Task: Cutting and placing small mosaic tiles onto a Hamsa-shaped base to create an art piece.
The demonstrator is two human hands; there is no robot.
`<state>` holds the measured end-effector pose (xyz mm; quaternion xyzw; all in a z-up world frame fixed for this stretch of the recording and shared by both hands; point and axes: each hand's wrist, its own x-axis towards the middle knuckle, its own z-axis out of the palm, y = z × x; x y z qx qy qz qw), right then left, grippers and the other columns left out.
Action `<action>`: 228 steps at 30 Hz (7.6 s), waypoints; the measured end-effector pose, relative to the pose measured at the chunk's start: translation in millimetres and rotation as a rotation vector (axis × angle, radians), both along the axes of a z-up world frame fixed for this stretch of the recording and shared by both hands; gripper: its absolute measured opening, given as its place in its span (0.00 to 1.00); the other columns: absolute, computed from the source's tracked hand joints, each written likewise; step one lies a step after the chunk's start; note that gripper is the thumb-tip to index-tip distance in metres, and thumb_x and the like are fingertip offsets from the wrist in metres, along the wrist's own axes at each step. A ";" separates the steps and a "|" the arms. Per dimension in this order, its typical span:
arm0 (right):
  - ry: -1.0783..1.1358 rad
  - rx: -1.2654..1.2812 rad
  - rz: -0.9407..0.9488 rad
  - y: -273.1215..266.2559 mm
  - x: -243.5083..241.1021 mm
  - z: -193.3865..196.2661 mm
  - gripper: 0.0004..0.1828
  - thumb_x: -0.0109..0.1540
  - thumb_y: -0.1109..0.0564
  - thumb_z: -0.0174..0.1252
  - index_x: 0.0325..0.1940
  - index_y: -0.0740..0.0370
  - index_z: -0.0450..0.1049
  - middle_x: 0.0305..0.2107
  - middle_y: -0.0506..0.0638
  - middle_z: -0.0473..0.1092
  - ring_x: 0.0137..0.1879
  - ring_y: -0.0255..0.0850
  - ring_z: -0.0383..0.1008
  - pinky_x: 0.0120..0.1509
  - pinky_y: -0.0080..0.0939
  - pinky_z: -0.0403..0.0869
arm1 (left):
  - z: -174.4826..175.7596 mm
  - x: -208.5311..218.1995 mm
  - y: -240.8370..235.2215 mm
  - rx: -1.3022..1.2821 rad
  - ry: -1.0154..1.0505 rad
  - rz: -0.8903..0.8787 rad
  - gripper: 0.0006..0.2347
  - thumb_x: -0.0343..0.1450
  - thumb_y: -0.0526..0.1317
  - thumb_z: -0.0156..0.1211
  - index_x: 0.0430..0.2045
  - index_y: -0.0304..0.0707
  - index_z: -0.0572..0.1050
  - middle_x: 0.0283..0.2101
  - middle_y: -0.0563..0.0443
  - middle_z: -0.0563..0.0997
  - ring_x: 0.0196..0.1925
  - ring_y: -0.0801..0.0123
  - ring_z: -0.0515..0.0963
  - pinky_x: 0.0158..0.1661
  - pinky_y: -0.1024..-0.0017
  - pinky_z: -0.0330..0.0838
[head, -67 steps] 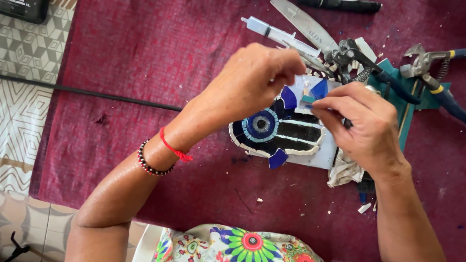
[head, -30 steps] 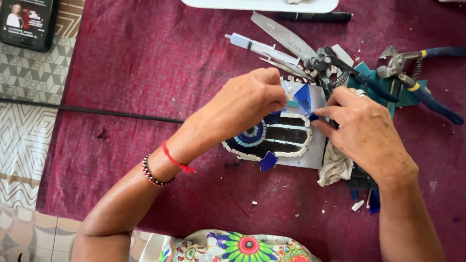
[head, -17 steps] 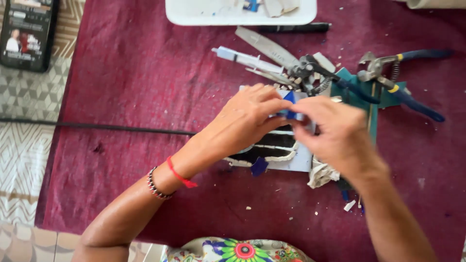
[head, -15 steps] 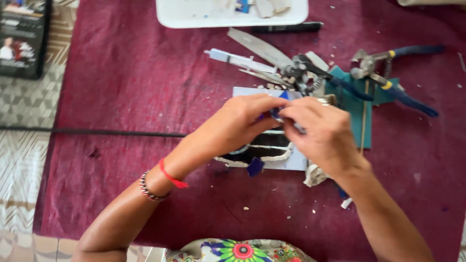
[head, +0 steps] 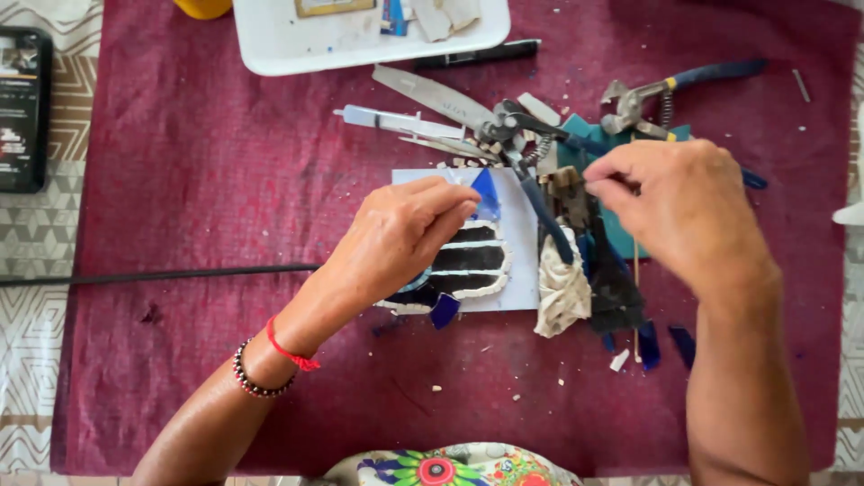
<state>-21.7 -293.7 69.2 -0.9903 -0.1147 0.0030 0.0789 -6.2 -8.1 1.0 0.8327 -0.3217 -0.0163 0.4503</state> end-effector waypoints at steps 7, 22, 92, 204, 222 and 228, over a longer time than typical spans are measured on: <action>0.418 -0.149 -0.201 -22.0 24.5 -15.5 0.09 0.59 0.50 0.60 0.41 0.44 0.83 0.34 0.47 0.82 0.48 0.57 0.81 0.53 0.57 0.78 | -4.8 -9.1 -54.9 0.063 -0.110 -0.061 0.05 0.77 0.38 0.54 0.44 0.45 0.77 0.31 0.48 0.80 0.37 0.50 0.83 0.35 0.58 0.78; 0.170 0.041 -0.014 -70.4 31.6 -93.7 0.07 0.53 0.46 0.65 0.26 0.44 0.75 0.35 0.43 0.75 0.48 0.54 0.78 0.50 0.56 0.77 | -14.2 24.4 -147.2 0.255 -0.438 -0.161 0.02 0.75 0.35 0.45 0.39 0.46 0.64 0.25 0.56 0.71 0.43 0.60 0.73 0.40 0.66 0.62; 0.056 0.347 0.036 1.8 15.6 -19.0 0.10 0.66 0.64 0.65 0.51 0.69 0.82 0.41 0.59 0.79 0.43 0.46 0.77 0.49 0.46 0.72 | 6.6 62.4 -113.0 0.208 -0.166 -0.034 0.05 0.61 0.37 0.67 0.22 0.40 0.75 0.29 0.48 0.75 0.28 0.49 0.81 0.23 0.51 0.71; 0.071 0.566 0.559 92.6 -15.2 -46.4 0.09 0.63 0.65 0.66 0.47 0.69 0.78 0.39 0.56 0.77 0.41 0.42 0.79 0.47 0.39 0.77 | 4.3 12.7 30.6 -0.052 0.488 -0.225 0.18 0.60 0.28 0.55 0.44 0.41 0.66 0.30 0.54 0.87 0.29 0.68 0.82 0.31 0.69 0.73; 0.054 0.550 0.339 109.1 -52.9 -67.6 0.08 0.59 0.64 0.72 0.40 0.69 0.81 0.31 0.54 0.76 0.24 0.34 0.69 0.31 0.31 0.72 | -29.1 -34.4 82.7 -0.034 -0.318 0.326 0.12 0.81 0.24 0.49 0.59 0.31 0.66 0.52 0.38 0.80 0.52 0.50 0.83 0.54 0.60 0.80; 0.094 0.569 0.344 109.3 -52.2 -67.7 0.13 0.56 0.60 0.74 0.39 0.70 0.80 0.30 0.55 0.75 0.24 0.35 0.67 0.32 0.32 0.72 | -34.5 -35.3 85.9 -0.023 -0.325 0.298 0.12 0.81 0.24 0.47 0.58 0.31 0.66 0.51 0.39 0.80 0.49 0.49 0.82 0.52 0.59 0.79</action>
